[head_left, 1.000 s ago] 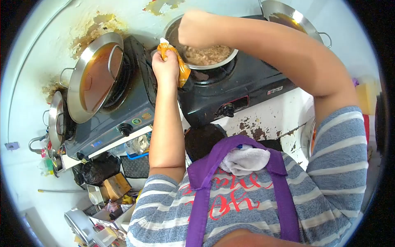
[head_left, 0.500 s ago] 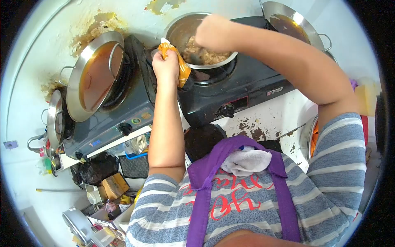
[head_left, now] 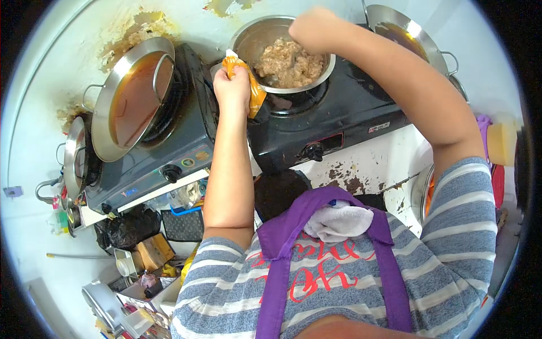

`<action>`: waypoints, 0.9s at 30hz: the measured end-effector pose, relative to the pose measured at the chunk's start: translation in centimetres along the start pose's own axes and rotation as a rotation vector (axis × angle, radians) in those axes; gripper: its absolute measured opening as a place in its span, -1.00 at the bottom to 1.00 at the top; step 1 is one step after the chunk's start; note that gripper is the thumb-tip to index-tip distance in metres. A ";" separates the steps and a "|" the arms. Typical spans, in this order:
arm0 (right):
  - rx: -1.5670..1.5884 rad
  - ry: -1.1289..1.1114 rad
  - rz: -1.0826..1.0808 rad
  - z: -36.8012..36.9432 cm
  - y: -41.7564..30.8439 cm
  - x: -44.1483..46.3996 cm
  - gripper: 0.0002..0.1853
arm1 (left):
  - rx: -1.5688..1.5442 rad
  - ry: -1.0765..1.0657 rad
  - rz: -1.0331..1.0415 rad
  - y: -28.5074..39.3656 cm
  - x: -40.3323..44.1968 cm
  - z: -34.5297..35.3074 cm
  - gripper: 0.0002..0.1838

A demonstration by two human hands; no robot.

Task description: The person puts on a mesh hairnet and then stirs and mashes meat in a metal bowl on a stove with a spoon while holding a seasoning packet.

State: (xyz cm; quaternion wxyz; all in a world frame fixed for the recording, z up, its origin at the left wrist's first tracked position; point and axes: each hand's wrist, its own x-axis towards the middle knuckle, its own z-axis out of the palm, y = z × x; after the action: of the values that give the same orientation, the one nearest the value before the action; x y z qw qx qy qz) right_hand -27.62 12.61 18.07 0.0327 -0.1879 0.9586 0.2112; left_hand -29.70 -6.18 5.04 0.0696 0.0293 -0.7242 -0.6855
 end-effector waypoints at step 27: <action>0.140 -0.045 0.078 -2.4 -1.5 -2.6 -0.86 | -0.020 -0.017 0.005 0.7 -0.4 0.2 -0.78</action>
State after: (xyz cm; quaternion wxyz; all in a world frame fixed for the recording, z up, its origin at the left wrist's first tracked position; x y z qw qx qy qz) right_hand -24.61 11.30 19.99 0.0592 -0.1427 0.9767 0.1491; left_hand -29.33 -5.89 5.75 0.0653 0.0211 -0.7180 -0.6927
